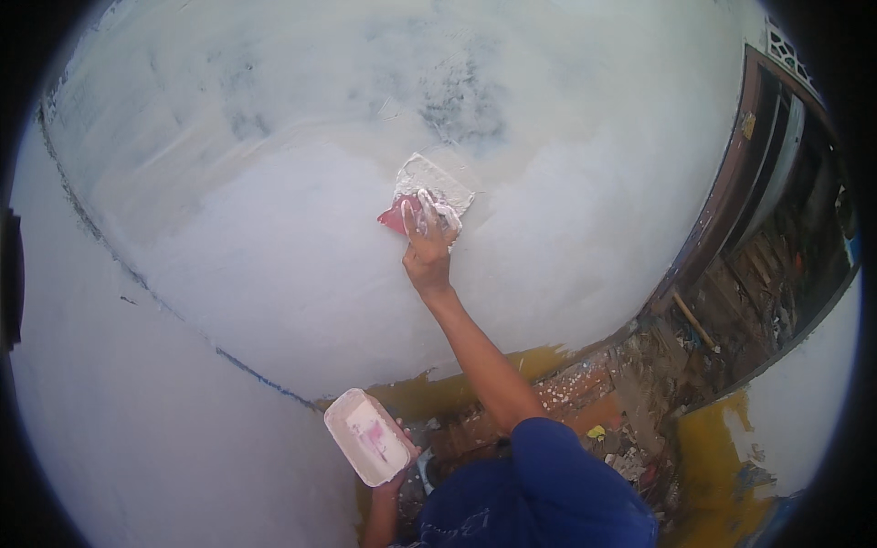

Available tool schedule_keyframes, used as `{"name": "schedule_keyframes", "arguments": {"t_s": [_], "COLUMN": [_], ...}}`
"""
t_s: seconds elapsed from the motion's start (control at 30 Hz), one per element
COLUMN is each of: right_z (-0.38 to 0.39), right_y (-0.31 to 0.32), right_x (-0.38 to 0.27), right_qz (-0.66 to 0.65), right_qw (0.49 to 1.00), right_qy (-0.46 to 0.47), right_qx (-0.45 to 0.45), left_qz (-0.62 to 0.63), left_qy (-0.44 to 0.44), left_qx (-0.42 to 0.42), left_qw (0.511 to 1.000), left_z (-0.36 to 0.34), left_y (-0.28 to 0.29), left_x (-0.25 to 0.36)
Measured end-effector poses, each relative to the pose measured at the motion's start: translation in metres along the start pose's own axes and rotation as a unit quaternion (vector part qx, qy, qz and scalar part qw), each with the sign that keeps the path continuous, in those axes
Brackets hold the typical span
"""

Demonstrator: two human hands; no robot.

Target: The person patches a wall by applying white putty from a small container onto the surface using a scraper, spreading it over various sections of the wall.

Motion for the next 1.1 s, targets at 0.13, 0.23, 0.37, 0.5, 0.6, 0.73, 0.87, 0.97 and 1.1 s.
{"name": "schedule_keyframes", "arguments": {"t_s": [0.13, 0.23, 0.37, 0.5, 0.6, 0.73, 0.87, 0.97, 1.1], "right_z": [0.046, 0.039, -0.008, -0.023, -0.026, -0.026, -0.015, -0.021, -0.034], "right_y": [0.022, 0.063, 0.093, 0.075, 0.034, -0.008, -0.003, 0.028, 0.027], "right_x": [-0.045, -0.025, 0.037, 0.033, -0.014, -0.084, -0.092, -0.070, -0.051], "right_qz": [-0.113, -0.132, -0.053, -0.009, -0.054, -0.133, -0.206, -0.192, -0.139], "right_qw": [0.992, 0.979, 0.941, 0.946, 0.975, 0.989, 0.978, 0.969, 0.966], "right_qy": [0.010, -0.118, -0.235, -0.213, -0.134, -0.048, -0.027, -0.096, -0.117], "right_qx": [-0.058, 0.097, 0.239, 0.244, 0.171, 0.051, 0.001, 0.126, 0.181], "left_qz": [-0.004, -0.006, -0.021, -0.016, -0.015, -0.012, -0.021, -0.003, 0.000], "left_qy": [-0.003, -0.013, -0.018, -0.025, -0.025, -0.023, -0.026, -0.033, -0.032], "left_qx": [-0.036, -0.027, 0.010, 0.005, 0.009, 0.004, -0.002, 0.006, -0.002], "left_qw": [0.999, 1.000, 1.000, 1.000, 1.000, 1.000, 0.999, 0.999, 0.999], "left_z": [-0.002, -0.001, 0.003, 0.006, 0.001, 0.000, 0.001, 0.003, 0.006], "left_y": [-0.016, -0.012, -0.010, -0.011, -0.015, -0.016, -0.018, -0.020, -0.011], "left_x": [0.000, 0.001, 0.001, 0.004, 0.005, 0.005, 0.003, 0.001, 0.001]}}
Point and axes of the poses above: each hand's wrist, its own z-axis away from the middle knuckle, its own y-axis out of the back of the hand, x = y × z, the point moved 2 cm from there along -z, towards the middle knuckle, and after that the axes turned 14 degrees about -z, right-handed, at the moved point
